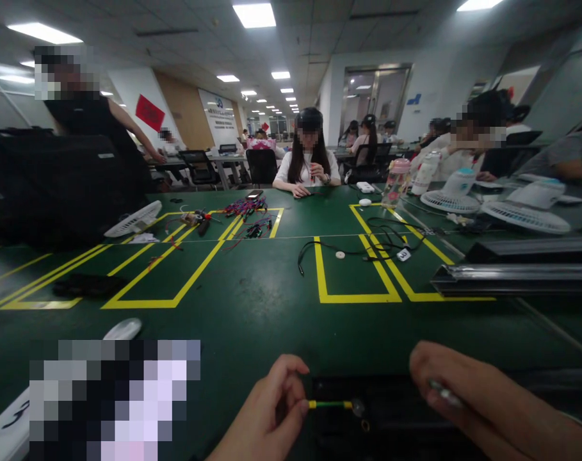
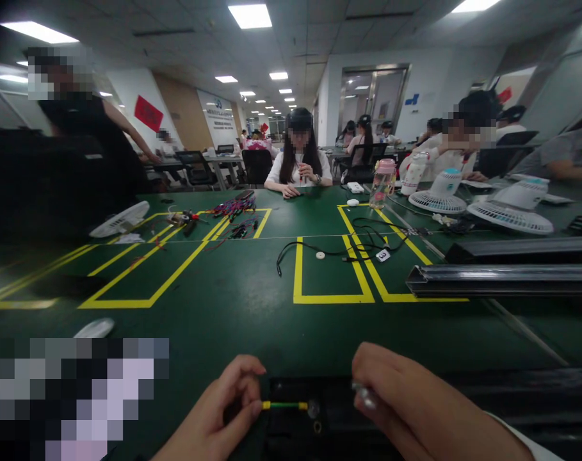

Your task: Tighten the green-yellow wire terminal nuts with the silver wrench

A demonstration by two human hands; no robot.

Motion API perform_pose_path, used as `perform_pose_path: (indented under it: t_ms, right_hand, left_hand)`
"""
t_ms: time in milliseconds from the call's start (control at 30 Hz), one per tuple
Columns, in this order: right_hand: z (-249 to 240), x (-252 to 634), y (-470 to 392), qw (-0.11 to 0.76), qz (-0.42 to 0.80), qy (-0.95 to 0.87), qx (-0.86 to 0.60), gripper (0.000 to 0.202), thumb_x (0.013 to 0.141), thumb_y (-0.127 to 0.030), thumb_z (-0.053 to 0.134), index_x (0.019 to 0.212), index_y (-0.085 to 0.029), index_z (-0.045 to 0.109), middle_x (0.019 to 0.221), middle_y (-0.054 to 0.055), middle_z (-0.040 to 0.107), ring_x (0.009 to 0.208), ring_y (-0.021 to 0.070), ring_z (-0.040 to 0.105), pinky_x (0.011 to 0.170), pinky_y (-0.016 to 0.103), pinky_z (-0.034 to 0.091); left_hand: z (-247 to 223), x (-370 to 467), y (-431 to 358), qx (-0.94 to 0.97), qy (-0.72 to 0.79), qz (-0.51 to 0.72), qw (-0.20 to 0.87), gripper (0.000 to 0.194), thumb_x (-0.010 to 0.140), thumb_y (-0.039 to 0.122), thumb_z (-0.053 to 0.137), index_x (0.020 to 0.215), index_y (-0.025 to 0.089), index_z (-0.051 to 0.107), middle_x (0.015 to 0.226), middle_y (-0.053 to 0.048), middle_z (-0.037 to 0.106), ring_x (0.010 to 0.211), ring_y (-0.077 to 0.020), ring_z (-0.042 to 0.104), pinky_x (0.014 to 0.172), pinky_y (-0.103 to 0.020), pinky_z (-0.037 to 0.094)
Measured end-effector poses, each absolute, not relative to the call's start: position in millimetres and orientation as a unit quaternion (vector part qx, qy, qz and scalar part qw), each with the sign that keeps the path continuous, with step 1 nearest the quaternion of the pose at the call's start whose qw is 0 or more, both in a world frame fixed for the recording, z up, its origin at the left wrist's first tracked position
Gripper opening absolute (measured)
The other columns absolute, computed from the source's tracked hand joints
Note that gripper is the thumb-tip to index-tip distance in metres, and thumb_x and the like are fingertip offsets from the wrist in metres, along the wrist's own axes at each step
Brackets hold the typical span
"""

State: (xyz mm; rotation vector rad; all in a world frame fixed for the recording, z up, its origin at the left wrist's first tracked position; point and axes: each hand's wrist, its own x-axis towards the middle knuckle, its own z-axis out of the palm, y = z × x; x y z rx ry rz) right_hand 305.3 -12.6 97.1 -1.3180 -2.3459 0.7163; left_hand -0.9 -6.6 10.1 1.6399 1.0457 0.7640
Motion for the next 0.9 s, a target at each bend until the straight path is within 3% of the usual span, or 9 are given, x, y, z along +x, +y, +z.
perform_pose_path:
  t_ms: [100,233,533,667,900]
  right_hand:
    - [90.1,285.0,3.5,0.063,0.173,-0.891,-0.416,0.025,0.088,-0.004,0.052,0.087,-0.025,0.065,0.089,0.003,0.072,0.078,0.0232,0.069,0.071,0.032,0.053]
    - [69.0,267.5,16.9,0.036,0.163,-0.905,-0.39,0.027,0.075,-0.001,0.063,0.08,-0.026,0.073,0.079,0.001,0.075,0.071,0.0245,0.071,0.063,0.032,0.048]
    - [76.5,281.9,11.2,0.083,0.205,-0.874,-0.433,0.034,0.079,0.0,0.059,0.092,-0.026,0.076,0.085,-0.002,0.076,0.077,0.0179,0.072,0.068,0.024,0.048]
    - [72.3,282.9,8.5,0.083,0.201,-0.875,-0.433,0.036,0.077,0.0,0.06,0.094,-0.027,0.076,0.086,-0.002,0.076,0.078,0.0178,0.072,0.068,0.024,0.047]
    - [64.6,273.5,12.3,0.037,0.157,-0.911,-0.38,0.024,0.073,-0.002,0.071,0.072,-0.026,0.074,0.073,-0.003,0.071,0.065,0.0174,0.069,0.053,0.027,0.031]
  left_hand:
    - [8.5,0.7,-5.6,0.685,0.444,0.306,0.489,0.021,0.095,0.02,0.053,0.116,0.024,0.049,0.075,0.005,0.05,0.066,-0.0158,0.048,0.062,-0.027,0.037]
    - [5.8,2.7,-3.3,0.69,0.448,0.283,0.493,0.023,0.092,0.02,0.058,0.113,0.023,0.05,0.074,0.005,0.052,0.065,-0.0158,0.049,0.06,-0.027,0.035]
    - [1.5,2.9,-0.7,0.563,0.433,0.352,0.61,0.031,0.089,0.035,0.071,0.112,0.023,0.054,0.072,0.007,0.053,0.059,-0.0119,0.044,0.055,-0.024,0.031]
    - [4.0,-0.1,-0.9,0.532,0.424,0.374,0.63,0.038,0.085,0.047,0.077,0.106,0.022,0.057,0.07,0.005,0.056,0.056,-0.0113,0.045,0.05,-0.021,0.035]
    - [14.4,-10.4,-16.3,0.447,0.539,0.551,0.454,0.038,0.078,0.052,0.081,0.094,0.022,0.065,0.068,0.001,0.069,0.056,-0.0142,0.057,0.053,-0.022,0.047]
